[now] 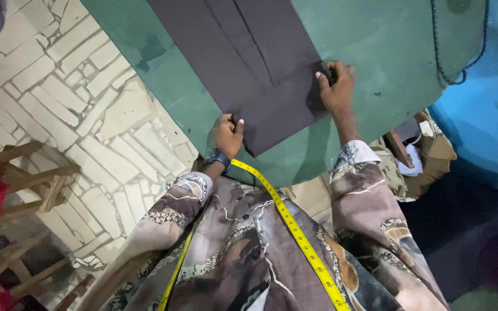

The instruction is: The person folds a brown garment on a green worktable, aligns edges, and uses scissors to trim a small section. The person then folds the garment into a compact rectangle and places it on the table.

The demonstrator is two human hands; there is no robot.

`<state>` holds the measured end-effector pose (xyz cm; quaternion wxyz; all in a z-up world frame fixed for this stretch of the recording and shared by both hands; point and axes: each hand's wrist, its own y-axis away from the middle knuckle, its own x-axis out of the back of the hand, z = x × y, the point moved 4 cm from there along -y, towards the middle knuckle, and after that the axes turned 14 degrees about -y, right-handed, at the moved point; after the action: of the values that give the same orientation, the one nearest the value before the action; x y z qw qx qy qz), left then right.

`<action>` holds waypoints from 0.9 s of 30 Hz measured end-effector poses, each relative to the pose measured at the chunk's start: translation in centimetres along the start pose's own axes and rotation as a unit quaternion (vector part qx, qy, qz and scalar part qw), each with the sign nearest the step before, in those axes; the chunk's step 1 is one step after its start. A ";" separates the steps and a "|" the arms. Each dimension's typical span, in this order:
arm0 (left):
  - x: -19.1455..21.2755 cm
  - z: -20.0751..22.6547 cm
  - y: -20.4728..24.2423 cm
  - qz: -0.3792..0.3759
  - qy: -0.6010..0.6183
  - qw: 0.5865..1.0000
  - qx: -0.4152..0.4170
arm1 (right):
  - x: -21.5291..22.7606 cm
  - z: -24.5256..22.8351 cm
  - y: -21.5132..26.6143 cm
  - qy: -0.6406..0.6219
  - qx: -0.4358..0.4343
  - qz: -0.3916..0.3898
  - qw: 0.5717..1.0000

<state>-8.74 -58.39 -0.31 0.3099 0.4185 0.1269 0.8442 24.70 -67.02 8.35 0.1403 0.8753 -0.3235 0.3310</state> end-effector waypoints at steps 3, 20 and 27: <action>0.0 0.1 0.0 -0.013 -0.016 1.000 -0.019 | -0.2 0.9 -0.7 -0.151 -0.117 -0.057 0.980; 2.4 8.9 3.5 0.001 -0.321 0.869 -0.376 | -5.5 -4.5 3.5 0.230 0.059 -0.206 0.949; 1.5 7.8 2.6 -0.053 -0.356 0.864 -0.351 | -4.7 -3.9 3.6 0.252 0.004 -0.245 0.936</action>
<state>-4.39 -59.82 6.65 0.5049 0.5470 -0.2752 0.6084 17.74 -65.65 8.23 0.2907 0.8158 -0.0516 0.4972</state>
